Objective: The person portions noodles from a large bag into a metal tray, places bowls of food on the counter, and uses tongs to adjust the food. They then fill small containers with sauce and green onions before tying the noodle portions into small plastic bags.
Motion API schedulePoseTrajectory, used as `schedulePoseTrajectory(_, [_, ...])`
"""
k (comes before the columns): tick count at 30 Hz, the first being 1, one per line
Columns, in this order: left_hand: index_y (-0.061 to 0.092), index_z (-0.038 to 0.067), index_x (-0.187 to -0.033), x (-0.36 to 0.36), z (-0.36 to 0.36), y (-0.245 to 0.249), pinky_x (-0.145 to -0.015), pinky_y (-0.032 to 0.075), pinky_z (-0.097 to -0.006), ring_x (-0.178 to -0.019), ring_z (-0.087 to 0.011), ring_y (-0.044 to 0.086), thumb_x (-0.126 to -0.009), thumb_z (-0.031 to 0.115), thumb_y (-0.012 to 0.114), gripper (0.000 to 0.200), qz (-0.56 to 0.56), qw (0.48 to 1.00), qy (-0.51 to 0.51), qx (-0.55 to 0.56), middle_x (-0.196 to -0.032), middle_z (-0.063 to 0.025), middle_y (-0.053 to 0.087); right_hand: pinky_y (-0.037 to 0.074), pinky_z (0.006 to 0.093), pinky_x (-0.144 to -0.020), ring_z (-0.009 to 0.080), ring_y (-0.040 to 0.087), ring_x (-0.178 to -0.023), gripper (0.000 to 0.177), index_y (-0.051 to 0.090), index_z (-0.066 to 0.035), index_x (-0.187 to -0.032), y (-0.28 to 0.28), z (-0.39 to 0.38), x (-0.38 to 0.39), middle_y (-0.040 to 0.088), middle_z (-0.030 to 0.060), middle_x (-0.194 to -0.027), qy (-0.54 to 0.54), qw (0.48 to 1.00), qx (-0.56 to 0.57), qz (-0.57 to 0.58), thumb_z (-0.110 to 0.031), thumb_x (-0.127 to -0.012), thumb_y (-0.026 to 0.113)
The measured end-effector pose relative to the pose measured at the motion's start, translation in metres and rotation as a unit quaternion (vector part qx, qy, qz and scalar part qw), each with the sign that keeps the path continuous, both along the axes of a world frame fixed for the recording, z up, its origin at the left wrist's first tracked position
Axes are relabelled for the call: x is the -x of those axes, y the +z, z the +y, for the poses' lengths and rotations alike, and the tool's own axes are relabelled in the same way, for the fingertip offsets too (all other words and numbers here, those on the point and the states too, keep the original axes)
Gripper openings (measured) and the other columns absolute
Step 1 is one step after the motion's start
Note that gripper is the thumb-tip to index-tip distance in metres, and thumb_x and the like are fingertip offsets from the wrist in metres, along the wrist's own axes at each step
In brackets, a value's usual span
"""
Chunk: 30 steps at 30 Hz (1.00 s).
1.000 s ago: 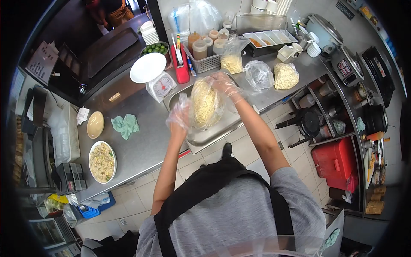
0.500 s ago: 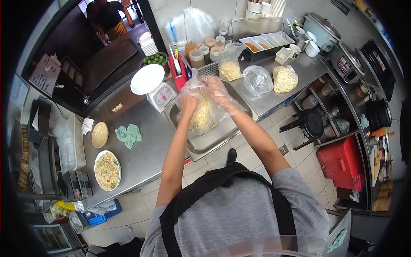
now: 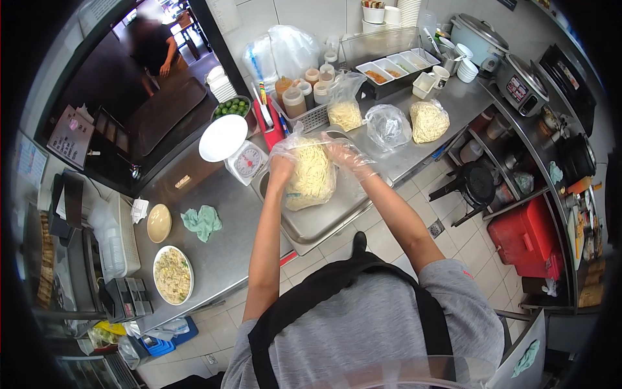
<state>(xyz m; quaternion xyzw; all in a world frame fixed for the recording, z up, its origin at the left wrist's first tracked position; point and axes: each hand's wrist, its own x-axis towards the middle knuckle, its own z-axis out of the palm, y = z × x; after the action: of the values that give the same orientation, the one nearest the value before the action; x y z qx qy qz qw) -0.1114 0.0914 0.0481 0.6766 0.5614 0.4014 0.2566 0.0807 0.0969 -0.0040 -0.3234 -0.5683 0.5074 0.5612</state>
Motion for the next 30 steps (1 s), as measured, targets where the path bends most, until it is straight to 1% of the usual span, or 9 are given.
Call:
schedulePoseTrajectory(4, [0.060,-0.004,-0.097,0.013,0.013,-0.017,-0.065,0.047,-0.0337,-0.079,-0.0190,0.058,-0.085,0.014,0.053,0.023,-0.179,0.976,-0.035,0.123,-0.095,-0.0115,0.063,0.036,0.0330,-0.096,0.0174,0.049,-0.110,0.053,0.050,0.001,-0.124,-0.007,0.023,0.001,0.054,0.0101,-0.121,0.032,0.987,0.153,-0.042,-0.039,-0.090,0.052])
schedulePoseTrajectory(6, [0.059,-0.003,-0.102,0.020,0.020,-0.030,-0.066,0.049,-0.0310,-0.081,-0.0167,0.059,-0.086,0.012,0.054,0.022,-0.238,0.958,-0.046,0.153,-0.099,-0.0105,0.062,0.038,0.0309,-0.093,0.0140,0.052,-0.102,0.046,0.053,0.001,-0.121,-0.014,0.034,0.005,0.056,0.0081,-0.116,0.072,0.975,0.208,0.033,-0.031,-0.088,0.057])
schedulePoseTrajectory(9, [0.056,-0.001,-0.102,0.020,0.013,-0.017,-0.072,0.047,-0.0301,-0.086,-0.0160,0.057,-0.084,0.013,0.057,0.023,-0.337,0.918,-0.082,0.193,-0.099,-0.0085,0.059,0.043,0.0319,-0.087,0.0137,0.055,-0.094,0.038,0.056,0.000,-0.116,-0.046,0.059,-0.001,0.062,0.0059,-0.104,0.113,0.976,0.163,0.091,-0.027,-0.090,0.056])
schedulePoseTrajectory(12, [0.053,-0.001,-0.106,0.032,0.021,-0.024,-0.077,0.047,-0.0302,-0.090,-0.0160,0.056,-0.083,0.013,0.058,0.027,-0.396,0.891,-0.108,0.191,-0.101,-0.0078,0.058,0.045,0.0307,-0.083,0.0125,0.057,-0.088,0.030,0.058,-0.002,-0.114,0.037,0.032,0.006,0.063,0.0034,-0.100,0.060,0.982,0.178,-0.006,-0.020,-0.090,0.056])
schedulePoseTrajectory(16, [0.050,-0.001,-0.114,0.031,-0.008,0.008,-0.081,0.046,-0.0308,-0.096,-0.0167,0.056,-0.081,0.009,0.058,0.035,-0.421,0.899,-0.102,0.066,-0.107,-0.0089,0.058,0.044,0.0311,-0.086,0.0139,0.056,-0.093,0.029,0.055,-0.001,-0.116,0.102,0.004,0.030,0.063,0.0046,-0.097,-0.015,0.994,-0.048,-0.100,-0.015,-0.091,0.053])
schedulePoseTrajectory(19, [0.053,0.000,-0.113,0.028,-0.036,-0.019,-0.083,0.045,-0.0310,-0.099,-0.0175,0.056,-0.078,0.005,0.059,0.036,-0.278,0.957,-0.078,-0.024,-0.109,-0.0097,0.058,0.040,0.0297,-0.094,0.0160,0.059,-0.091,0.019,0.062,-0.001,-0.102,0.083,-0.023,0.033,0.066,0.0070,-0.096,-0.095,0.952,-0.247,-0.153,-0.010,-0.088,0.053])
schedulePoseTrajectory(23, [0.055,0.000,-0.110,0.019,-0.070,-0.055,-0.084,0.045,-0.0316,-0.097,-0.0162,0.056,-0.079,0.005,0.057,0.032,-0.068,0.988,-0.089,-0.110,-0.106,-0.0078,0.059,0.044,0.0309,-0.086,0.0166,0.059,-0.088,0.018,0.062,-0.002,-0.101,0.033,-0.051,0.015,0.065,0.0084,-0.094,-0.017,0.967,-0.097,-0.237,-0.010,-0.086,0.056])
schedulePoseTrajectory(26, [0.055,-0.001,-0.108,0.000,-0.093,-0.042,-0.083,0.045,-0.0332,-0.093,-0.0186,0.058,-0.077,0.003,0.058,0.032,-0.232,0.970,-0.057,0.040,-0.100,-0.0092,0.060,0.046,0.0301,-0.077,0.0118,0.057,-0.080,0.012,0.063,-0.001,-0.089,0.025,-0.070,0.008,0.062,0.0060,-0.085,-0.021,0.977,-0.002,-0.212,-0.010,-0.086,0.057])
schedulePoseTrajectory(30, [0.055,-0.001,-0.108,-0.001,-0.094,-0.030,-0.081,0.046,-0.0364,-0.090,-0.0329,0.060,-0.074,0.003,0.055,0.033,-0.071,0.996,-0.010,-0.059,-0.096,-0.0191,0.061,0.046,0.0331,-0.075,0.0187,0.060,-0.078,0.019,0.061,0.000,-0.091,0.031,-0.068,0.015,0.063,0.0104,-0.083,-0.090,0.949,-0.014,-0.302,-0.017,-0.087,0.055])
